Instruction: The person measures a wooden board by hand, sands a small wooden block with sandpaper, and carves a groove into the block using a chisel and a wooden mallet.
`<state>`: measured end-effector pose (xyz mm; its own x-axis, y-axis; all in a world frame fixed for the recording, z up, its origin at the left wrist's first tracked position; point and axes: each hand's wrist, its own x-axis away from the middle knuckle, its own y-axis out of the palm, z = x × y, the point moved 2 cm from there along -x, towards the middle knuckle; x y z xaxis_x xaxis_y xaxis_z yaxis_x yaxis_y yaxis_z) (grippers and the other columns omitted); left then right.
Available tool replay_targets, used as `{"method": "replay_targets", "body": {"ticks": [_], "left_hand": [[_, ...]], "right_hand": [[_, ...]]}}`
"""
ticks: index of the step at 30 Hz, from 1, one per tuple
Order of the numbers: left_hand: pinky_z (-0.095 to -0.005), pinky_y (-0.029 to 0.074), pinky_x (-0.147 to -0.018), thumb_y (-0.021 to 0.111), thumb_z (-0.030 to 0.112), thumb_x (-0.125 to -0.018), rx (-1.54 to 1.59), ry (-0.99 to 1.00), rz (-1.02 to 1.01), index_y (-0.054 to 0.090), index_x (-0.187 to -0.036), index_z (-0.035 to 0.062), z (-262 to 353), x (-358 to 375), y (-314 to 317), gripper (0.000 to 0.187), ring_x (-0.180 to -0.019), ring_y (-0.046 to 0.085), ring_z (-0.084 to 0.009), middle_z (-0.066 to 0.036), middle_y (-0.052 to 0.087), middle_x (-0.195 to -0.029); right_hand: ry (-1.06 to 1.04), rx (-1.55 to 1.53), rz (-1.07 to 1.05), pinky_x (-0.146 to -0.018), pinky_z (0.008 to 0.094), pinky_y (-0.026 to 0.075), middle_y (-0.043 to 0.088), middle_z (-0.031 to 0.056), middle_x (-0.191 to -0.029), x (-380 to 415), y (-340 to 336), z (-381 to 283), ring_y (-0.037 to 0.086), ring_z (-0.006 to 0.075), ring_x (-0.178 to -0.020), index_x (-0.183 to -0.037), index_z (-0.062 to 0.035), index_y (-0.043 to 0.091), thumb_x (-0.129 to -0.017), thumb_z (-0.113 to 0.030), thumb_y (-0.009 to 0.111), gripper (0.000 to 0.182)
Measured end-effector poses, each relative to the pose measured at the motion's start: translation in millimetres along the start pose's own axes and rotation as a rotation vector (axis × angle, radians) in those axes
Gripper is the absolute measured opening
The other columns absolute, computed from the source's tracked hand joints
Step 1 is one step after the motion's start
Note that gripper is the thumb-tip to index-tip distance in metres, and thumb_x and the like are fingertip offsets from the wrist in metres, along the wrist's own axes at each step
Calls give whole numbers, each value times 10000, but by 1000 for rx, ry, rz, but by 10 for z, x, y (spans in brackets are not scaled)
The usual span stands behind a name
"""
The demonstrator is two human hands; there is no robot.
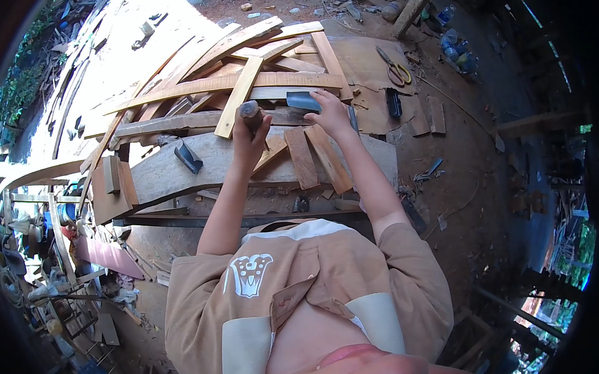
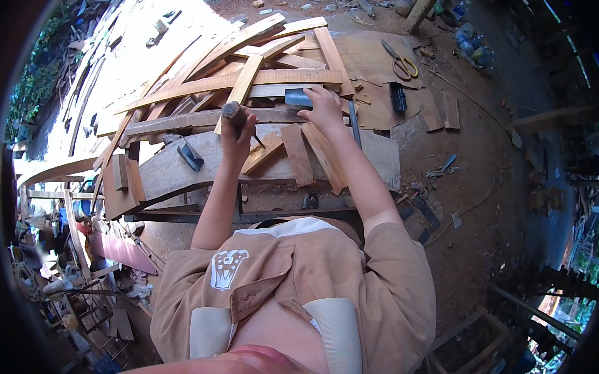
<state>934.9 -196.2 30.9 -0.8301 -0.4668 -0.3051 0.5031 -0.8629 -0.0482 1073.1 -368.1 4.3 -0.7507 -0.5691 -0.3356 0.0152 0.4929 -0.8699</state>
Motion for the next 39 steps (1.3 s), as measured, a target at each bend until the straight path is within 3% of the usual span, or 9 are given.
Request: {"method": "replay_targets", "body": {"ticks": [3, 7, 15, 19, 22, 25, 31, 37, 39], "left_hand": [[-230, 421, -615, 617, 74, -816, 13, -5, 4, 437, -949, 19, -27, -2, -25, 231, -680, 503, -100, -35, 537, -783], [-221, 414, -609, 611, 66, -819, 80, -2, 38, 433, -945, 21, -2, -2, -48, 222, -677, 492, -92, -29, 529, -788], [-178, 366, -511, 573, 60, -843, 18, 68, -1, 424, -943, 48, 49, -22, -9, 180, -600, 438, -41, -3, 520, -768], [-183, 359, -503, 587, 76, -840, -32, 100, 19, 438, -922, 47, 62, -6, 16, 172, -590, 426, -39, 8, 503, -749], [-260, 430, -603, 645, 115, -799, -24, -1, -6, 441, -934, 21, -3, 2, -12, 262, -667, 522, -131, -59, 549, -766], [-263, 425, -591, 649, 133, -798, -77, 17, -1, 442, -933, 25, 60, 9, 3, 270, -656, 511, -131, -59, 542, -756], [-312, 446, -607, 652, 183, -799, -178, 113, -66, 425, -959, 13, 124, -58, 20, 326, -661, 548, -232, -146, 559, -775], [-327, 450, -645, 640, 202, -809, -169, 79, -106, 429, -986, 23, 235, -17, 22, 328, -717, 567, -263, -158, 572, -811], [-331, 446, -645, 639, 206, -810, -165, 54, -131, 417, -1009, 32, 304, -18, 31, 345, -723, 564, -244, -157, 574, -820]], "right_hand": [[180, -330, -183, -954, 363, 372, 444, 188, -1263, 297, 54, 0, 430, 313, -1166, -1187, -45, 508, -743, -302, 659, 535], [219, -285, -192, -965, 352, 361, 399, 181, -1306, 970, 51, 42, 399, 327, -1192, -1215, -59, 486, -732, -344, 659, 587], [440, 87, -434, -957, 660, 162, 364, 127, -1344, 1723, -118, -152, 352, 279, -1242, -1355, -168, 298, -717, -409, 658, 772], [405, 131, -377, -949, 666, 171, 427, 118, -1273, 1770, 20, -70, 401, 277, -1191, -1364, -178, 276, -750, -368, 634, 736], [420, 141, -361, -976, 571, 248, 496, 144, -1132, 1604, -103, -44, 476, 286, -1093, -1338, -160, 338, -776, -296, 613, 640], [492, -194, -330, -843, 358, 436, 554, 170, -1012, 1241, -336, 24, 564, 300, -940, -1274, -82, 434, -784, -182, 592, 524], [154, -1385, 35, -791, 305, 493, 526, 96, -1098, 216, -1342, -274, 558, 184, -983, -1345, -50, 262, -769, -225, 687, 737], [-188, -1116, 338, -740, 312, 523, 508, 152, -1118, 69, -1786, -982, 597, 184, -871, -1360, -35, 156, -752, -262, 694, 844], [-292, -603, 33, -701, 345, 505, 536, 150, -1022, 129, -1592, -985, 600, 259, -804, -1373, -128, 230, -713, -231, 713, 824]]}}
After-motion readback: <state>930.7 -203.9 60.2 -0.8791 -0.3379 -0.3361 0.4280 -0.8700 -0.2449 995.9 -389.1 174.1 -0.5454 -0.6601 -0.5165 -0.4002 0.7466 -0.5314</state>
